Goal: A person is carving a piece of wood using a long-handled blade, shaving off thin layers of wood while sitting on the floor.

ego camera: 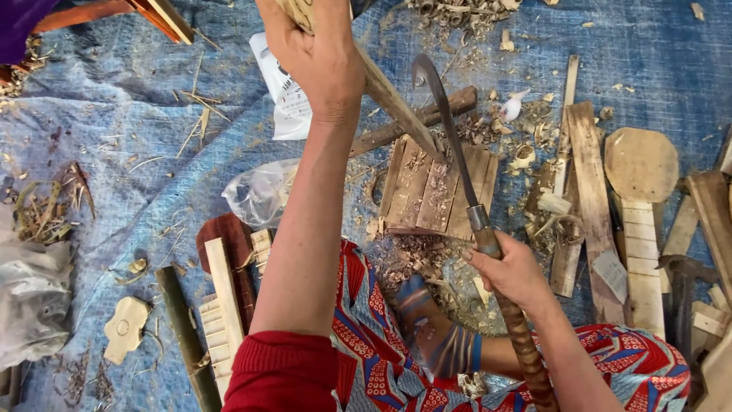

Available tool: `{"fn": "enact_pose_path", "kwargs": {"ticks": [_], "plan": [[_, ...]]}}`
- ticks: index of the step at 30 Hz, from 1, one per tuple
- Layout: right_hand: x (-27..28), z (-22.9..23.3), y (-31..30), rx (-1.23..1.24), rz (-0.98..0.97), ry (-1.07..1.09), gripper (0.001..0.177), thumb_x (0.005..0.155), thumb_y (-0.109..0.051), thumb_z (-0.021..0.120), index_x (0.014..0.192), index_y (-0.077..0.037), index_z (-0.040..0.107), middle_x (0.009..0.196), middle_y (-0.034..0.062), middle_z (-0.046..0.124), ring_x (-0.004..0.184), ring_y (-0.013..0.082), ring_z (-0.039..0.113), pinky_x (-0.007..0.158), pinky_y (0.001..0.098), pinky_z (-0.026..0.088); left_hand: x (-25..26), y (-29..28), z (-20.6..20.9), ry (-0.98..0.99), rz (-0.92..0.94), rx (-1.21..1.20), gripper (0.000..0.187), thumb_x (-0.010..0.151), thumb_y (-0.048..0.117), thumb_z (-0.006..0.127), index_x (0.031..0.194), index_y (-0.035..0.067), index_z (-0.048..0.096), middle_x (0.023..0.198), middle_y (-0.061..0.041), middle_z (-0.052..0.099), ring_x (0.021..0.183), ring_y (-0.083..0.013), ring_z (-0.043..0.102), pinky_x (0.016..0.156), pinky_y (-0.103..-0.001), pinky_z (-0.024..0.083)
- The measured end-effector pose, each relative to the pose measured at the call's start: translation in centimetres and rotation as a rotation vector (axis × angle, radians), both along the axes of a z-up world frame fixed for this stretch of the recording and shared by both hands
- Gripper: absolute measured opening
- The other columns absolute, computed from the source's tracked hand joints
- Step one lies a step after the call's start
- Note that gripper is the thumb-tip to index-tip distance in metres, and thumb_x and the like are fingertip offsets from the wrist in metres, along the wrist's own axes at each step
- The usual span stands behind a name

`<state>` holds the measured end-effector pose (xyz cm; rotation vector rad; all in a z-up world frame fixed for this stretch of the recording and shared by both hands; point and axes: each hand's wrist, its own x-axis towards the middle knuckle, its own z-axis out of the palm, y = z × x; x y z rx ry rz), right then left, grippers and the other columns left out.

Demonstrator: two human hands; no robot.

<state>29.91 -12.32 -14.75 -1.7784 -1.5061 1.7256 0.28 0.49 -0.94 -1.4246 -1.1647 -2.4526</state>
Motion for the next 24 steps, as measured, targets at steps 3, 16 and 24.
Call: {"fn": "enact_pose_path", "kwargs": {"ticks": [3,16,24], "plan": [[0.3,-2.9,0.4,0.011,0.02,0.036,0.023,0.081,-0.017,0.077,0.099,-0.006,0.068,0.057,0.0058,0.058,0.043,0.0174,0.053,0.039,0.0306,0.042,0.1,0.1,0.3,-0.015,-0.081,0.034,0.025,0.109,0.031,0.065,0.131,0.02,0.058,0.098,-0.002,0.062,0.083,-0.0121,0.052,0.078,-0.031,0.045],[-0.3,-5.7,0.3,-0.094,-0.026,0.095,0.024,0.084,-0.012,0.074,0.102,-0.001,0.063,0.055,0.0063,0.055,0.039,0.0173,0.05,0.037,0.0279,0.04,-0.1,-0.1,0.7,0.005,-0.012,0.012,0.03,0.11,0.037,0.063,0.135,0.022,0.056,0.104,-0.002,0.066,0.088,-0.0126,0.056,0.084,-0.032,0.048],[1.8,-10.1,0.7,-0.318,-0.18,0.588,0.019,0.084,-0.006,0.071,0.1,-0.001,0.061,0.058,0.0069,0.055,0.038,0.0154,0.049,0.034,0.0267,0.038,0.9,0.3,2.0,0.039,-0.017,0.051,0.021,0.098,0.034,0.06,0.091,0.016,0.051,0.072,0.003,0.04,0.066,-0.009,0.03,0.062,-0.03,0.028]]}}
